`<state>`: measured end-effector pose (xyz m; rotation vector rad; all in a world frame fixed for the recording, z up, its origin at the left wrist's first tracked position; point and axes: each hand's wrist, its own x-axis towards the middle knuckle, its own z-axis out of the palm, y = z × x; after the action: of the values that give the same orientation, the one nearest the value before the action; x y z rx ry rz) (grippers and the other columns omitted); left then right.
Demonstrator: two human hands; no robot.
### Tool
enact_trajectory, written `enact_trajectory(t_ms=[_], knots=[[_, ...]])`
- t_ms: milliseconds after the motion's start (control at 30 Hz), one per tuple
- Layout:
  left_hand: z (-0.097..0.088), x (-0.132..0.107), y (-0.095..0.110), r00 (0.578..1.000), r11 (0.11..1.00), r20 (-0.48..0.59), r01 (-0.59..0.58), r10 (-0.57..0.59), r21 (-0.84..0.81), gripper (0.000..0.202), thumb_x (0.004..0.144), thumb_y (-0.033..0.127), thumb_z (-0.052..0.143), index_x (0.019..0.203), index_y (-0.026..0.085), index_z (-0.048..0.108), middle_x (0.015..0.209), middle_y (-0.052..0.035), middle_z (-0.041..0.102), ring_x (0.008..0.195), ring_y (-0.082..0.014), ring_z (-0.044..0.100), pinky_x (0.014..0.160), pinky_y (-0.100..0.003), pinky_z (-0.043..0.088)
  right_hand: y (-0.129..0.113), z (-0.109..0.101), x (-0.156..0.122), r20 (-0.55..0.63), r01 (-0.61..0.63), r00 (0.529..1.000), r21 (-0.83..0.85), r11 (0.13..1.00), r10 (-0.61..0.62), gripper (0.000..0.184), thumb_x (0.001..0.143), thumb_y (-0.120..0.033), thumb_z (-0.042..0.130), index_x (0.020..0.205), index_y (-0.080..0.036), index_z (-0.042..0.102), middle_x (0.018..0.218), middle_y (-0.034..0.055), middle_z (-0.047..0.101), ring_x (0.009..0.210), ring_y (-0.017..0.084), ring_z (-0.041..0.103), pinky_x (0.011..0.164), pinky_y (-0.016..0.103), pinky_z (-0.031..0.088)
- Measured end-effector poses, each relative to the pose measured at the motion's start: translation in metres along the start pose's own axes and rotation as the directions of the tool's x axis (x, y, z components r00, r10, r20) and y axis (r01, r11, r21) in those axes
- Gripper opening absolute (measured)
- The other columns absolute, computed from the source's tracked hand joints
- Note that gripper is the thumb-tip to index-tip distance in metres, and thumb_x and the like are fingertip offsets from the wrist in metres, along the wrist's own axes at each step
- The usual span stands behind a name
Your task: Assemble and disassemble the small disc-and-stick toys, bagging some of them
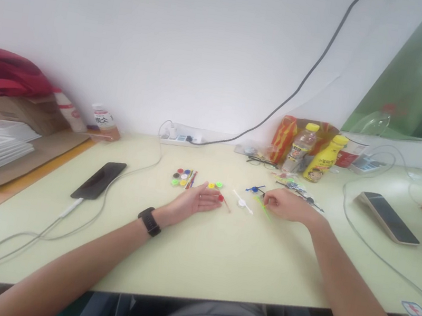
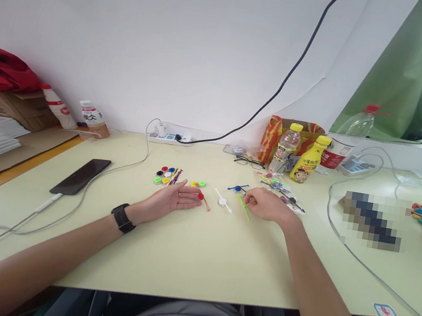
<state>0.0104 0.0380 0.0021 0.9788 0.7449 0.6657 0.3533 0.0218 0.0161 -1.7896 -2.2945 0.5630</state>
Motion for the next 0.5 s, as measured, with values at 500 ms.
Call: enact_trajectory(t_ms=[500], knots=[[0.005,-0.001,-0.014,0.984,0.933,0.027,-0.174,0.175,0.316,0.036,0.094,0.031,0.064,0.127,0.02,0.073,0.138,-0.0115,0.067,0.127,-0.0278,0.063,0.112,-0.043,0.049,-0.005,-0.01,-0.006,0.019,-0.045,0.999,0.027,0.999,0.044,0.012,0.076,-0.02,0.061,0.066,-0.021,0.055,0.072,0.0019,0.069,0.066,0.017,0.061,0.057,0.027,0.036]])
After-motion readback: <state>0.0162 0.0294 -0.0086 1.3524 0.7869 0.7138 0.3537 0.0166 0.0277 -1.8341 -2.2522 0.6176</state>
